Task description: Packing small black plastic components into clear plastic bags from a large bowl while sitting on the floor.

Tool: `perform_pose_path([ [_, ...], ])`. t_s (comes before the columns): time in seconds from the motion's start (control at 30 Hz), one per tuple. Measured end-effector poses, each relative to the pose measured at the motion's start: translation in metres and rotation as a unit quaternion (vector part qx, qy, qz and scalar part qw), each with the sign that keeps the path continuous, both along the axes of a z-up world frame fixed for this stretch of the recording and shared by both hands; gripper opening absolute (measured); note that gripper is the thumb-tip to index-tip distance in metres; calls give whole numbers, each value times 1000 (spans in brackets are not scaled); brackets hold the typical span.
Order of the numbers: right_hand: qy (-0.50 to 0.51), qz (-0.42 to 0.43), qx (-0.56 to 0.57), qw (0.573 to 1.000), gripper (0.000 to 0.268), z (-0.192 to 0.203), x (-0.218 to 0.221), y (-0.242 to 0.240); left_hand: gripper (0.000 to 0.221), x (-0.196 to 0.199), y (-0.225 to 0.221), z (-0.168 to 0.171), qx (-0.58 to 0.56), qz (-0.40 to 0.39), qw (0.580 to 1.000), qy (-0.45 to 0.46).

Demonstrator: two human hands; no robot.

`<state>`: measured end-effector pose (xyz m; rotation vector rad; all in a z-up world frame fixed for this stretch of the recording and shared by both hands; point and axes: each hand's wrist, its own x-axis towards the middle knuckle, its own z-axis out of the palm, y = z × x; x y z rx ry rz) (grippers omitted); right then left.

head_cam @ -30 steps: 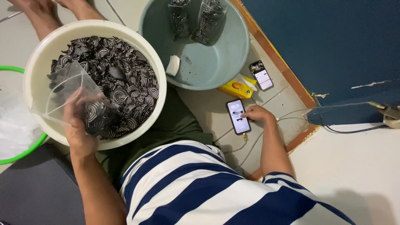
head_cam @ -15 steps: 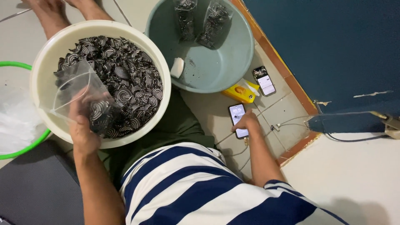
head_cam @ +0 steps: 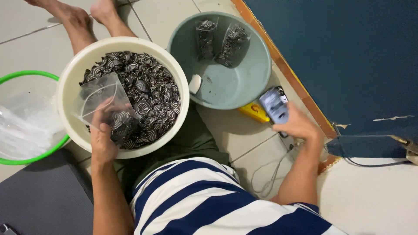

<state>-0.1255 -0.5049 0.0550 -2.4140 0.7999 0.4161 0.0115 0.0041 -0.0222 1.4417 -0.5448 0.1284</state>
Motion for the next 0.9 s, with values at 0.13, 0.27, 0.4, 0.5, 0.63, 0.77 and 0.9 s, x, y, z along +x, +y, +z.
perform_pose_path([
  [0.13, -195, -22, -56, 979, 97, 54, -7, 23, 93, -9, -8, 18, 19, 0, 1000, 2],
  [0.27, -345, 40, -123, 930, 90, 100, -17, 54, 85, -15, -10, 29, 27, 1, 1000, -13],
  [0.4, -395, 92, -135, 904, 88, 124, -20, 73, 83, -18, -8, 32, 45, -3, 999, 3],
  [0.5, -407, 111, -140, 896, 90, 127, -21, 75, 79, -15, -6, 28, 34, -16, 999, 1],
  [0.63, -408, 117, -147, 894, 90, 128, -23, 75, 83, -15, -6, 28, 59, 1, 998, -16],
  [0.77, -398, 106, -160, 897, 90, 128, -24, 75, 81, -14, -7, 27, 47, -9, 999, -18],
  [0.9, -390, 97, -174, 899, 91, 125, -25, 75, 82, -15, -6, 26, 27, -12, 1000, 6],
])
